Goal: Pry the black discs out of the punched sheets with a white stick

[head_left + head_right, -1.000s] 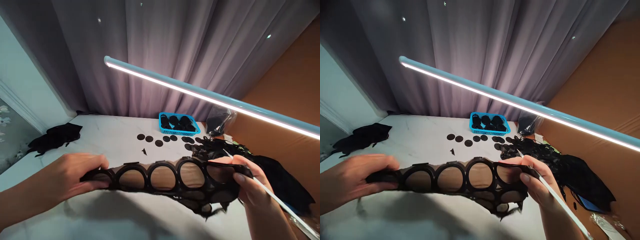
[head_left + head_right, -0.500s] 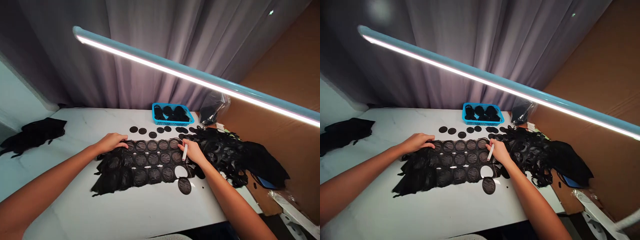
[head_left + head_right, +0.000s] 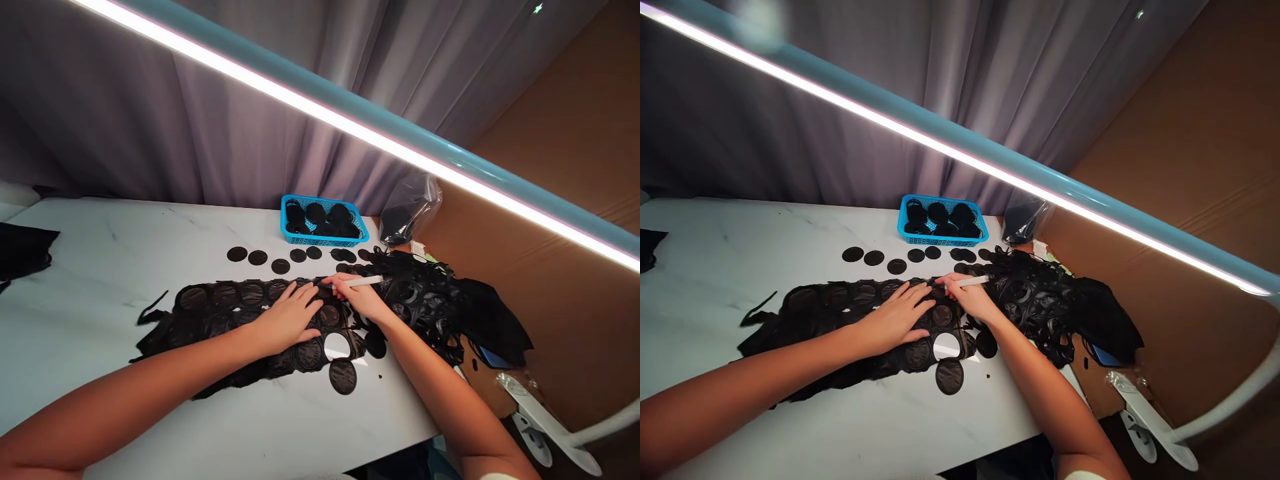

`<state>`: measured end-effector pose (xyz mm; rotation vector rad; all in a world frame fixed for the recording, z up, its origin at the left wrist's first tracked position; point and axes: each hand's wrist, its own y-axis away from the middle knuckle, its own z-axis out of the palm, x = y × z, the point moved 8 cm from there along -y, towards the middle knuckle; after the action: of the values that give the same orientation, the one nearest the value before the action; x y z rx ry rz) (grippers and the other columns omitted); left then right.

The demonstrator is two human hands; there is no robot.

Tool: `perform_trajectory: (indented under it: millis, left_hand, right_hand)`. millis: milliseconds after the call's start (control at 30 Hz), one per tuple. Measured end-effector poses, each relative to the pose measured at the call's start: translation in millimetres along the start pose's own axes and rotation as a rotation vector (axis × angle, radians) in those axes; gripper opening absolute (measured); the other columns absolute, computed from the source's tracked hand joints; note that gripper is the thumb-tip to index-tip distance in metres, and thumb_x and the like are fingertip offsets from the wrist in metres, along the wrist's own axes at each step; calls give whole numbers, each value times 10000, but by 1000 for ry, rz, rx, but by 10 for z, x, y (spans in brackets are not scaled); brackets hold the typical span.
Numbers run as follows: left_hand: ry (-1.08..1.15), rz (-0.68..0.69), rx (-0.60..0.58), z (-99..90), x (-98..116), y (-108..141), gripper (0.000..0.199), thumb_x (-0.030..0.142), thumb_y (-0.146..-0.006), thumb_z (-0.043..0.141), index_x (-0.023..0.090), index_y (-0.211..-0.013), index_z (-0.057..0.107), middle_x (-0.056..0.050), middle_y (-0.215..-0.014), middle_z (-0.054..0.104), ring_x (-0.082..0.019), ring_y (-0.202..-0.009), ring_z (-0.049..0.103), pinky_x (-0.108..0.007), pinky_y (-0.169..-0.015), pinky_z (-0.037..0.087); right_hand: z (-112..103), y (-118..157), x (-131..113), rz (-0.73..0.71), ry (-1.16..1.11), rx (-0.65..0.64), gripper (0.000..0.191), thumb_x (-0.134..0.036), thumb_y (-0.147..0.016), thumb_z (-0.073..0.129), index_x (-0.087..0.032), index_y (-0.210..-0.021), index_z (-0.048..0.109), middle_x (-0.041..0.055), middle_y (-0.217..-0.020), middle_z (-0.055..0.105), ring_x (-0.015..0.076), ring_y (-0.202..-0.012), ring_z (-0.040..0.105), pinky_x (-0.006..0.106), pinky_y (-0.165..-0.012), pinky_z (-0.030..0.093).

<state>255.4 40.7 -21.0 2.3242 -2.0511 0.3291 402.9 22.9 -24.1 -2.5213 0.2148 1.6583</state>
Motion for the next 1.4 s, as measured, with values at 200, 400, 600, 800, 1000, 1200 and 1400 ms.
perform_trajectory:
  millis: [200,400,600,800,1000,1200,1400]
  left_hand:
    - [36,-90,24,277,-102,81,626,499,-951,565,169,-1458,407,-233,-1545,364,-351,-1472,285,-612,-1170,193]
    - [58,-94,-5,283,-104,86,646,492,-956,562,148,-1477,401,-242,-1588,268,-367,-1494,212,-639,-1168,161]
    - [21,-108,-34,312,-98,73,661,483,-947,589,151,-1486,396,-226,-1602,243,-360,-1501,188,-628,-1173,160]
    - [11,-94,6,320,-99,84,645,500,-960,559,167,-1486,393,-215,-1601,258,-354,-1501,195,-616,-1179,151]
    - [20,-57,79,336,-103,116,680,490,-940,594,129,-1479,393,-211,-1611,230,-336,-1502,191,-474,-1209,202]
    - [15,-48,85,362,-111,102,647,469,-941,599,131,-1463,421,-198,-1606,257,-360,-1499,179,-503,-1205,206]
    - [33,-1,64,250,-29,130,617,447,-923,650,176,-1442,454,-180,-1580,332,-369,-1474,266,-522,-1190,238]
  right_hand:
    - [44,-48,187,42,-66,-67,235,-395,-834,668,-167,-811,619,41,-826,699,151,-742,643,272,-671,503]
    - [22,-74,185,-12,-7,-82,169,-312,-837,661,-165,-759,633,80,-964,725,191,-887,655,313,-771,497]
    - [45,-121,229,13,-5,-114,162,-322,-817,686,-177,-759,647,66,-925,721,187,-847,646,296,-723,492]
    - [21,-164,212,4,82,-128,129,-301,-821,672,-184,-777,639,49,-881,703,176,-782,625,292,-684,481]
    - [264,-18,-105,-225,462,-68,151,-160,-890,586,-199,-749,551,82,-972,687,212,-920,627,339,-811,484]
    - [-231,-120,-127,-94,991,223,135,-83,-892,502,-197,-828,538,130,-854,677,261,-827,623,351,-737,455]
    - [-688,27,-107,-26,422,340,209,-240,-912,526,-237,-722,442,71,-918,734,219,-874,683,311,-766,477]
